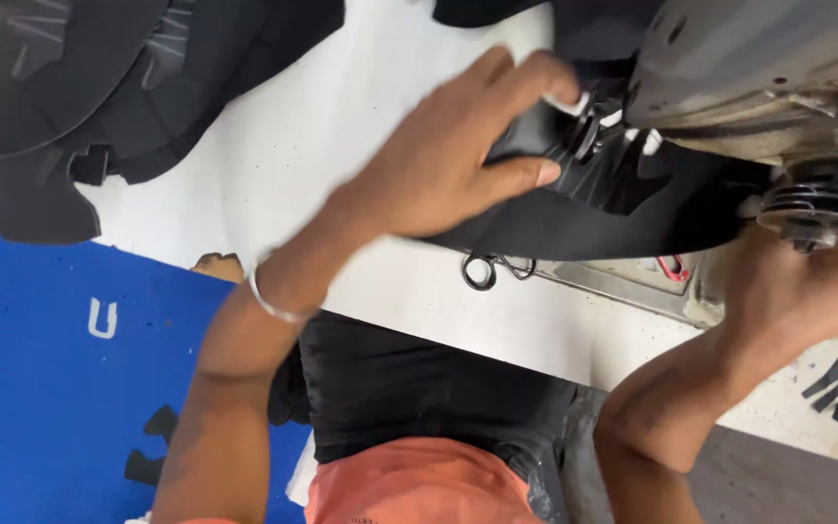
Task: The person aligns a black glove with a grey plastic insert and sews them together using a sewing machine. They guide the glove under the needle, stitch the insert in place, and then use scissors to cut the thread before repeating the process with another glove.
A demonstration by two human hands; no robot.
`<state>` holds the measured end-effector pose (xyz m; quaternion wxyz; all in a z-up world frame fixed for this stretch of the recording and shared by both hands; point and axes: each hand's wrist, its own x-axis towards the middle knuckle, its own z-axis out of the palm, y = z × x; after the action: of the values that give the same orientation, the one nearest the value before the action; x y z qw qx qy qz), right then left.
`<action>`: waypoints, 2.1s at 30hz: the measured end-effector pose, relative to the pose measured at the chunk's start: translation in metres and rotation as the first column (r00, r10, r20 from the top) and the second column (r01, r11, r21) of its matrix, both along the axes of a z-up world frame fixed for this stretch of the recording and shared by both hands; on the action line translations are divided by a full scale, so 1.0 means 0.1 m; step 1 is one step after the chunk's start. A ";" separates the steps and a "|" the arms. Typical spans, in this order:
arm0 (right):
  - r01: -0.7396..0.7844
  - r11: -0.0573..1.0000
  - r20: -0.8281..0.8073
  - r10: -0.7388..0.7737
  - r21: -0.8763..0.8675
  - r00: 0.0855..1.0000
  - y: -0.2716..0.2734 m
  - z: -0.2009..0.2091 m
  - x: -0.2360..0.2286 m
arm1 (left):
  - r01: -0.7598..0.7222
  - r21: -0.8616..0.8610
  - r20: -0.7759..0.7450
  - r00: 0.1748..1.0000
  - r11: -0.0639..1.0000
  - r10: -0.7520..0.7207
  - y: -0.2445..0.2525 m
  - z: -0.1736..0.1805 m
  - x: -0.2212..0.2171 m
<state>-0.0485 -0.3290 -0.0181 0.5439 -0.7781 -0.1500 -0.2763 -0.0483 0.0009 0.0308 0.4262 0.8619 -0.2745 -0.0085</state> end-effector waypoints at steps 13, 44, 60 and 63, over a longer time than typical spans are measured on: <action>-0.093 0.618 0.042 0.200 -0.780 0.979 0.75 0.61 -0.07 | -0.162 -0.291 0.139 0.968 0.943 0.209 -0.09 -0.36 -0.08; -0.113 0.668 -0.131 0.025 -0.735 0.991 0.91 0.60 -0.29 | -0.056 0.067 0.257 0.966 0.996 0.037 -0.01 -0.15 0.55; -0.313 0.805 -0.363 0.132 -0.504 0.922 0.91 0.95 -0.65 | -0.504 -0.414 -0.061 0.846 0.758 0.530 -0.57 -0.36 -0.46; 0.028 0.888 -0.226 -0.147 -0.460 0.963 0.93 0.97 -0.56 | -0.435 -0.446 -0.042 0.883 0.782 0.467 -0.55 -0.36 -0.44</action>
<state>-0.1044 -0.2364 0.0789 0.3495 -0.9180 -0.1035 -0.1562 -0.0919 -0.0540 -0.0055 0.5906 0.7819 -0.0698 0.1869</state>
